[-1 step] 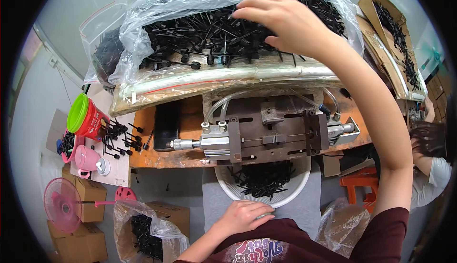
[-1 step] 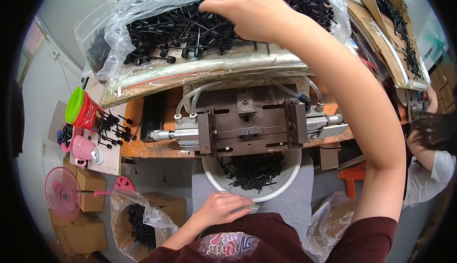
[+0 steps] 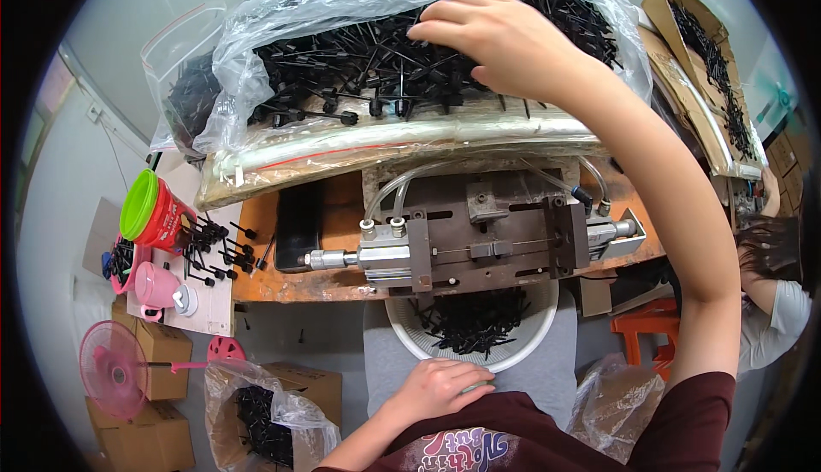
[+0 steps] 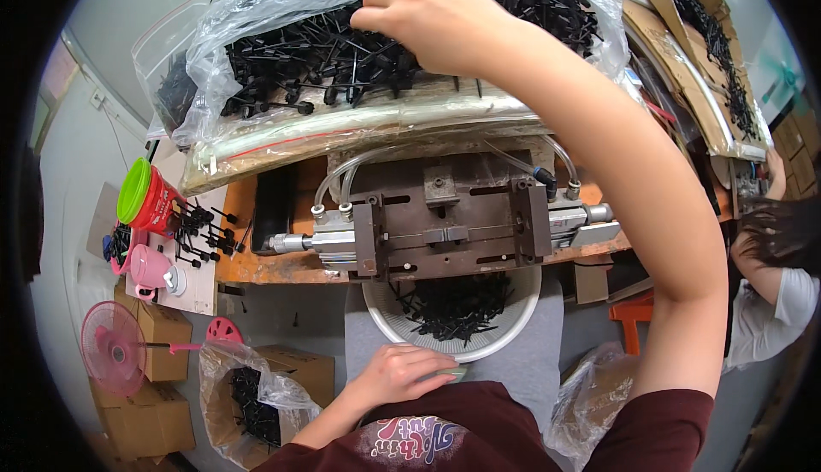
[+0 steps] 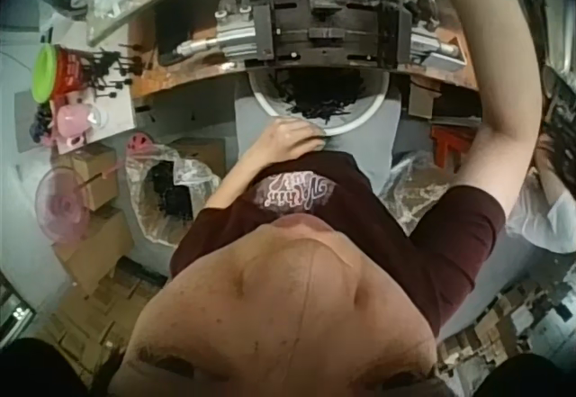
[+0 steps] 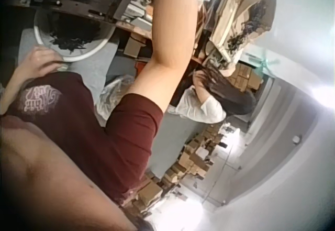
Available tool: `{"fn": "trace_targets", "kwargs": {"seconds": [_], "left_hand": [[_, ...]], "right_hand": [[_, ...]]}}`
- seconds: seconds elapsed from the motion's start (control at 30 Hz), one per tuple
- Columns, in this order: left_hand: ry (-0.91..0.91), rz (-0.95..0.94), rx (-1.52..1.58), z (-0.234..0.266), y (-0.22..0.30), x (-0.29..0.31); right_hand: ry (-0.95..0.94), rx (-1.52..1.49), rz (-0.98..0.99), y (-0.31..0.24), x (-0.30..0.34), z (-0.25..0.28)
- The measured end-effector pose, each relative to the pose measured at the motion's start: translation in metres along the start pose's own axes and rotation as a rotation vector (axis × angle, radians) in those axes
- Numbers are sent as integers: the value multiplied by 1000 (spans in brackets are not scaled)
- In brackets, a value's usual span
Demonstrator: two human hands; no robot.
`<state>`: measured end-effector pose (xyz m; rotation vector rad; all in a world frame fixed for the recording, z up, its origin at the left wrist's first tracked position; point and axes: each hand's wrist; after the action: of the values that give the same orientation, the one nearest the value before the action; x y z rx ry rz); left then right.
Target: Manually assemble black plastic components using a workbench fixture.
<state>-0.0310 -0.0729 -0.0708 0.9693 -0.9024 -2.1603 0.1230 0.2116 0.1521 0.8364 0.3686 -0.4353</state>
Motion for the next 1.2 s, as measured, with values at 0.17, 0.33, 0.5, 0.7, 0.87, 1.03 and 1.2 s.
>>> {"fn": "trace_targets", "kwargs": {"seconds": [0.17,0.33,0.5,0.7,0.87,1.03,1.2], "left_hand": [[-1,-3,-9,-1,4,-2],[-4,32,-11,0,-1,8],[1,27,-16,0,0,7],[-10,20,-7,0,3,3],[-2,4,-9,1,5,1],[3,-4,-19,2,7,-2],[2,7,-25,2,8,-2]], "right_hand": [[-107,-29,-55,-2,-6,-20],[-102,-128,-213,12,6,-12],[-81,-271,-262,30,14,-5],[-94,-520,-332,31,30,0],[-143,-524,-467,30,35,-1],[-159,-856,-710,37,43,-9],[-37,-1005,-974,61,52,-11]]}}
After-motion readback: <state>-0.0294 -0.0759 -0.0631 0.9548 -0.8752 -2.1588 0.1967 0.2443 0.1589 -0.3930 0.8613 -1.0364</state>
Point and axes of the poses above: each hand's wrist, its own x-axis away from the middle knuckle, its own z-axis out of the back of the hand, y = z × x, and after that the axes turned 5 degrees about x, right-handed
